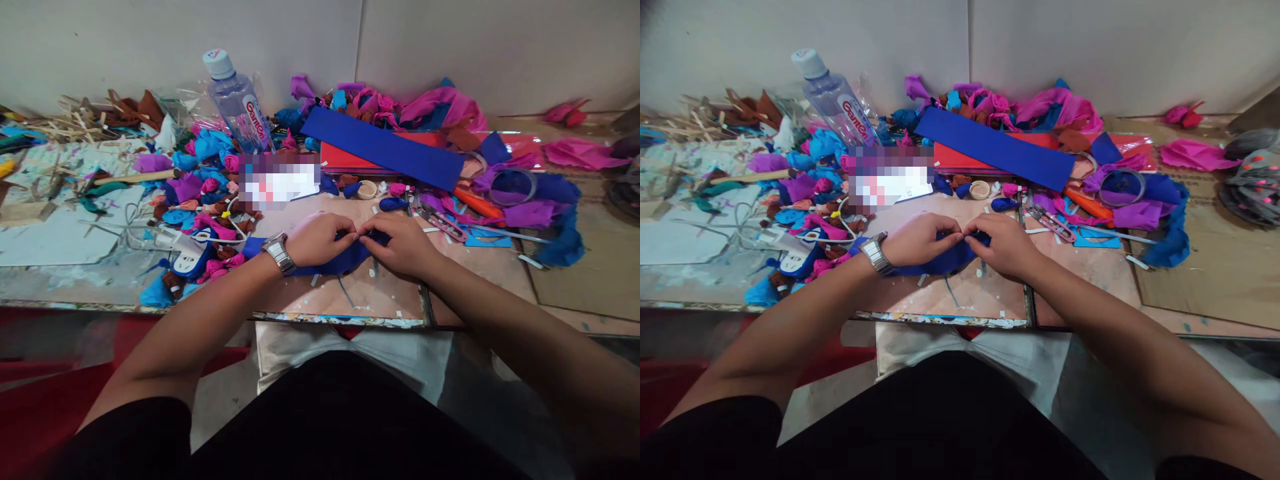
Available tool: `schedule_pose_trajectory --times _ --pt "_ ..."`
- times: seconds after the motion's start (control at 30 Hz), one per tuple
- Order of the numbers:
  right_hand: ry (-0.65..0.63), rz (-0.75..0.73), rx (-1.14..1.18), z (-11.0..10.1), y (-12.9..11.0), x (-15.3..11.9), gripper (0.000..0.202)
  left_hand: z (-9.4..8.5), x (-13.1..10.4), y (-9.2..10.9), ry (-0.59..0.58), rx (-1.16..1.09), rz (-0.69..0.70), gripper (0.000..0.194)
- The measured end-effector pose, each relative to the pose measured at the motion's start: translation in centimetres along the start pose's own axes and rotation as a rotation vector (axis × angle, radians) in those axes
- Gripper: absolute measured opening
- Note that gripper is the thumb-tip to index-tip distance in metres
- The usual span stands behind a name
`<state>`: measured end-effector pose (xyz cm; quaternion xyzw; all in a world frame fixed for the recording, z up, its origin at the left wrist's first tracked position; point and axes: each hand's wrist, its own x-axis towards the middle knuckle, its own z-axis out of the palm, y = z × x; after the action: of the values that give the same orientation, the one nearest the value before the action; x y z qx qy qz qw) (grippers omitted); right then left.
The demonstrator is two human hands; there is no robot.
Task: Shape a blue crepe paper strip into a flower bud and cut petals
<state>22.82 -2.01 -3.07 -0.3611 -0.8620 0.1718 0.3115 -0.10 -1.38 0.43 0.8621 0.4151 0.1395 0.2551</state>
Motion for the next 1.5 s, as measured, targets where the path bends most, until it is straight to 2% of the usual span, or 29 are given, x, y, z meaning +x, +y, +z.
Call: schedule_pose_trajectory --times 0.13,0.33,0.63,0.8,1.13,1.5 --pt "-0.023 0.055 0.072 -0.07 0.08 0.06 0.008 0.04 -0.14 0.18 0.009 0.064 0.015 0.033" --pt "-0.015 0.017 0.105 -0.19 0.4 0.33 0.005 0.28 -0.35 0.46 0.025 0.18 0.035 0.035" --pt "-0.033 0.007 0.142 -0.31 0.72 0.25 0.003 0.22 -0.18 0.69 -0.027 0.355 0.092 0.038" --pt "-0.015 0.017 0.144 -0.47 0.43 0.33 0.005 0.1 -0.24 0.66 -0.017 0.325 0.084 0.038" --pt "0.024 0.007 0.145 -0.31 0.37 0.14 0.004 -0.16 -0.3 0.56 0.016 0.081 0.058 0.038" --pt "-0.003 0.045 0.184 0.04 0.48 0.42 0.007 0.4 -0.34 0.75 0.043 0.246 0.115 0.036"
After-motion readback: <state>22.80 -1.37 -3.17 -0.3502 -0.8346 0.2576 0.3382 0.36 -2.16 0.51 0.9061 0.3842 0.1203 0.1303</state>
